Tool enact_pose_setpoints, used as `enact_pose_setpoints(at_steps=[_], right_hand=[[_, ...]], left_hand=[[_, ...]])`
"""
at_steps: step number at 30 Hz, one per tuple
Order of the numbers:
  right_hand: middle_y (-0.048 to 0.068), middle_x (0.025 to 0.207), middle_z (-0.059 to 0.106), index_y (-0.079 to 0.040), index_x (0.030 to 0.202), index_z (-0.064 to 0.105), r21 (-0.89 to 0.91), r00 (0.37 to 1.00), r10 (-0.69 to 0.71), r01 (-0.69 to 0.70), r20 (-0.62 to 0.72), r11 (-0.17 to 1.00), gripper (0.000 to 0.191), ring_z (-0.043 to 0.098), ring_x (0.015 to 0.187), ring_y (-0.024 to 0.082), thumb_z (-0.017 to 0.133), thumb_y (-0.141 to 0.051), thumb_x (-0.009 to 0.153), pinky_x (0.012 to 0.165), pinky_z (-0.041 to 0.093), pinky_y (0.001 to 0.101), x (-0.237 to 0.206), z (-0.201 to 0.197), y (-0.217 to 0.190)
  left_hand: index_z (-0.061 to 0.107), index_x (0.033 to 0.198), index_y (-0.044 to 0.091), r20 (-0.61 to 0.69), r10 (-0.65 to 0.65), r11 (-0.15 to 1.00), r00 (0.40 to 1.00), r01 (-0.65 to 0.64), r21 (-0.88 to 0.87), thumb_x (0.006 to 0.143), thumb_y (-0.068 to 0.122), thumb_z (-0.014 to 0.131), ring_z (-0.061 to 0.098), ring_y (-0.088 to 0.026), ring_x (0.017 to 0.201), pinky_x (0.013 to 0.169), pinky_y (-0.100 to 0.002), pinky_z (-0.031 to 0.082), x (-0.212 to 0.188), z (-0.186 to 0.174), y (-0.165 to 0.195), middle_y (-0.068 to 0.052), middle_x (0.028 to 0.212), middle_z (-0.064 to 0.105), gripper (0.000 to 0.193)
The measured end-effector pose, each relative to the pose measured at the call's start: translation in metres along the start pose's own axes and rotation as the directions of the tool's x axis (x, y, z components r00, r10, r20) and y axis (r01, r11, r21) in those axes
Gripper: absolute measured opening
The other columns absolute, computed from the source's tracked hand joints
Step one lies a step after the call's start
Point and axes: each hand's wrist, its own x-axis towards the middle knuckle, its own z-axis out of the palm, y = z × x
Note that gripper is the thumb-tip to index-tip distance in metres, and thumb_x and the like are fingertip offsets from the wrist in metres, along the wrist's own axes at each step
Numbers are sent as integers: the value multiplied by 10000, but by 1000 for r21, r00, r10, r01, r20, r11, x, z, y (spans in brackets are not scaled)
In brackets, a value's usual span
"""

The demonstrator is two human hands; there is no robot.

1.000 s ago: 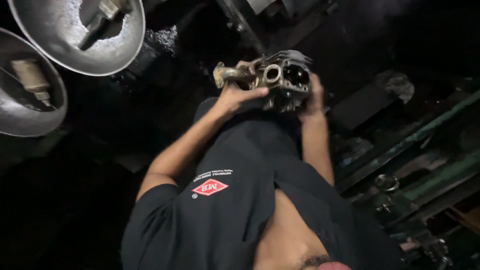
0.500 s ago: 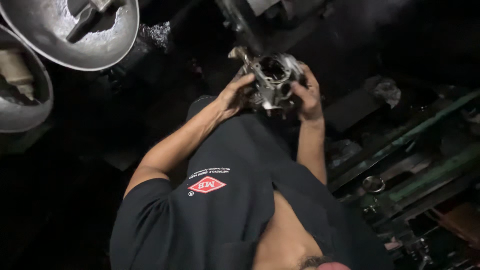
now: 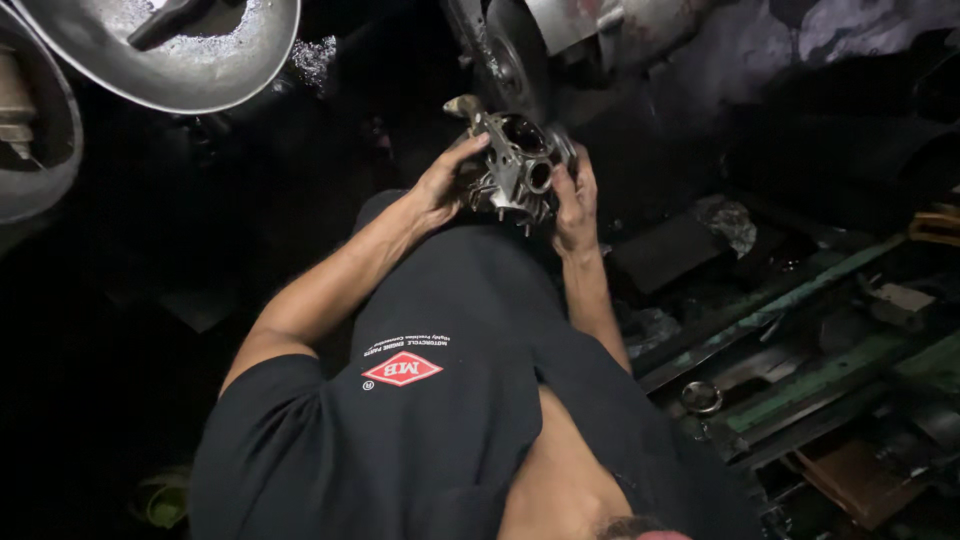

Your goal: The person holds a metal engine part and repeatedly presses it against a rotating grinding wheel to smooth its surfaces. They rotate the part to grind different sides and edges, then briefly inspect it before continuing.

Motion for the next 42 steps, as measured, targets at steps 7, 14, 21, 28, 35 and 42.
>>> enact_pose_setpoints(at_steps=[7, 14, 21, 28, 35, 42], right_hand=[[99, 1223, 635, 0, 1356, 521, 209, 994, 19, 4, -108, 978, 364, 637, 1097, 177, 604, -200, 1064, 950, 544, 313, -17, -4, -1], [79, 1253, 620, -4, 1406, 513, 93, 987, -13, 29, -160, 995, 461, 592, 1160, 174, 621, -271, 1046, 1031, 493, 325, -24, -5, -10], [82, 1285, 600, 1, 1404, 517, 1, 995, -13, 13, -98, 1000, 432, 562, 1212, 165, 615, -248, 1065, 1092, 456, 333, -19, 6, -3], [103, 1296, 627, -40, 1347, 527, 213, 993, 120, -113, -18, 970, 442, 633, 1217, 210, 362, -389, 1132, 1074, 536, 367, 12, 15, 27], [93, 1322, 638, -37, 1371, 540, 376, 977, 209, -178, -41, 909, 452, 640, 1215, 192, 383, -373, 1113, 1072, 526, 347, 40, 11, 52], [109, 1251, 674, -5, 1355, 553, 408, 989, 123, -82, -76, 909, 447, 664, 1155, 229, 445, -386, 1148, 1022, 553, 375, 39, -3, 60]], left_hand=[[476, 1463, 109, 53, -82, 995, 995, 79, 58, 904, 350, 723, 639, -281, 1217, 1003, -447, 592, 12, 9, -4, -137, 1331, 614, 658], [521, 1397, 81, 129, -114, 993, 985, 114, 7, 957, 355, 715, 651, -280, 1144, 999, -462, 585, 29, 3, -15, -136, 1247, 634, 553], [567, 1317, 40, 55, -81, 996, 995, 83, -26, 939, 370, 704, 701, -283, 1090, 953, -471, 614, 27, -25, -18, -188, 1219, 671, 520], [570, 1310, 31, -3, 7, 997, 1000, -7, -82, 900, 389, 738, 705, -291, 1086, 953, -472, 604, 23, -39, -3, -179, 1231, 673, 570], [575, 1316, -42, -56, 6, 996, 998, -10, -84, 851, 414, 756, 711, -315, 1080, 955, -472, 610, 33, -40, 10, -213, 1220, 691, 677], [588, 1294, 47, -86, 39, 999, 996, -37, 29, 836, 396, 767, 693, -294, 1087, 937, -431, 602, 50, -38, 5, -178, 1203, 686, 602]])
